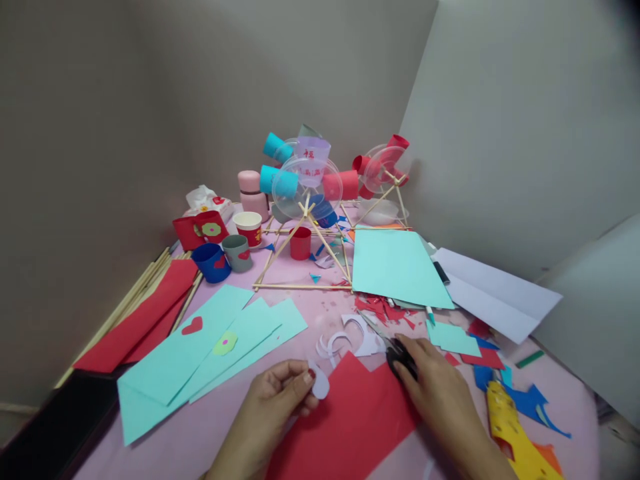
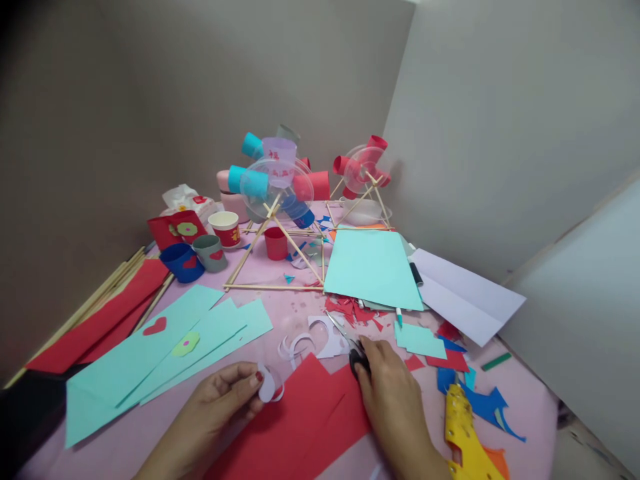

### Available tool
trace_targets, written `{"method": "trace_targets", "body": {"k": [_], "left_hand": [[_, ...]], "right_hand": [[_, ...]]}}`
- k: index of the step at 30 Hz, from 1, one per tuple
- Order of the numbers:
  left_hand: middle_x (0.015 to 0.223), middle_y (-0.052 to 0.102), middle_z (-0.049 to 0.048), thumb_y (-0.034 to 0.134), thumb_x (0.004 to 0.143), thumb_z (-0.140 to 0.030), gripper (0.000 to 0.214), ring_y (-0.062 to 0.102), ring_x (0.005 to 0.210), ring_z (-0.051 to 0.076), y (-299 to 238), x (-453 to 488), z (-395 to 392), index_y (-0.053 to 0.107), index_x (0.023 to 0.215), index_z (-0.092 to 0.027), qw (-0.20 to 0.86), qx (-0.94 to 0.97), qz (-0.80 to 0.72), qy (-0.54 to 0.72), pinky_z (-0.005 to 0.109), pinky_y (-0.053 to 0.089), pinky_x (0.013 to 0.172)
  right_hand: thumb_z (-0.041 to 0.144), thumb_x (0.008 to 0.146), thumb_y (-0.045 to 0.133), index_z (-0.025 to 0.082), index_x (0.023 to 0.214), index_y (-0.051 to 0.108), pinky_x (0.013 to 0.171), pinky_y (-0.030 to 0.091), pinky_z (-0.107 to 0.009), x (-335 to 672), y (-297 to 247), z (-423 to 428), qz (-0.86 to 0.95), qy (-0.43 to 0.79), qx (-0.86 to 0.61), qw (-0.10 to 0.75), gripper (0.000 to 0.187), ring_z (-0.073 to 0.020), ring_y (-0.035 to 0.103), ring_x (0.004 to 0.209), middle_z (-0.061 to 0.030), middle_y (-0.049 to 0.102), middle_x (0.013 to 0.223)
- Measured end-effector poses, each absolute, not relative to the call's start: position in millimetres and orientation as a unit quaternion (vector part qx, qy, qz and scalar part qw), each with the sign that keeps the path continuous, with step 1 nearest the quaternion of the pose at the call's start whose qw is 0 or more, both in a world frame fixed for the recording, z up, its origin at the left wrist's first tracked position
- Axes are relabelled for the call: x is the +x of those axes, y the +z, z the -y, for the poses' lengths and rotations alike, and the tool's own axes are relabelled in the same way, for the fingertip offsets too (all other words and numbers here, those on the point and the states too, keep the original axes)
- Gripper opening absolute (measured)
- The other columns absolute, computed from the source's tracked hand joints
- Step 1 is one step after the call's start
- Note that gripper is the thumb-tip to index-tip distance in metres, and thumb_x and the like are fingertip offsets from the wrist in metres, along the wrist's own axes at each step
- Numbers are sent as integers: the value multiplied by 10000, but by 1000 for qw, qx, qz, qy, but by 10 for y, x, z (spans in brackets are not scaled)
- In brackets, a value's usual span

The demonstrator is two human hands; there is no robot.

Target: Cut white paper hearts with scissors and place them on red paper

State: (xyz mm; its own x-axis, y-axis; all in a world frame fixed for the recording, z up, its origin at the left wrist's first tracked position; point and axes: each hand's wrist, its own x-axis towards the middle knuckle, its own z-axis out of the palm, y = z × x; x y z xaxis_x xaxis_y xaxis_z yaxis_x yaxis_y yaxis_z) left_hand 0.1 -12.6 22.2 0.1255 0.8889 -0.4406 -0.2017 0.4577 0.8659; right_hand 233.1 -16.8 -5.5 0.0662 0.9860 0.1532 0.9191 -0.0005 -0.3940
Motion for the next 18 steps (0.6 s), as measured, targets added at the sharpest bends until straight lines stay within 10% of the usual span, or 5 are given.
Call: {"method": "trace_targets", "body": {"k": [6, 11, 18], "left_hand": [[543, 636, -20, 698, 677, -297, 164, 515, 541, 98, 183, 18, 156, 615, 664, -156, 692, 332, -503, 398, 197, 373, 569], [526, 577, -43, 701, 692, -284, 163, 485, 519, 91, 150, 57, 216, 607, 648, -157, 739, 316, -457, 381, 206, 357, 564], [532, 586, 0, 636, 759, -259, 161, 520, 493, 124, 4, 112, 242, 604, 646, -149, 795, 300, -374, 372, 251, 361, 546]], "right_hand": [[324, 860, 467, 158, 831, 645, 733, 439, -338, 2115, 55, 243, 664, 214, -591, 406, 245, -225, 563, 822, -90, 604, 847], [465, 863, 471, 121, 752, 644, 472, 395, -193, 1757, 16, 346, 531, 621, -425, 389, 401, -103, 533, 496, -22, 592, 590], [487, 775, 601, 78, 784, 680, 393, 389, -130, 1659, -52, 362, 429, 727, -354, 402, 416, -79, 563, 435, -42, 627, 570]]}}
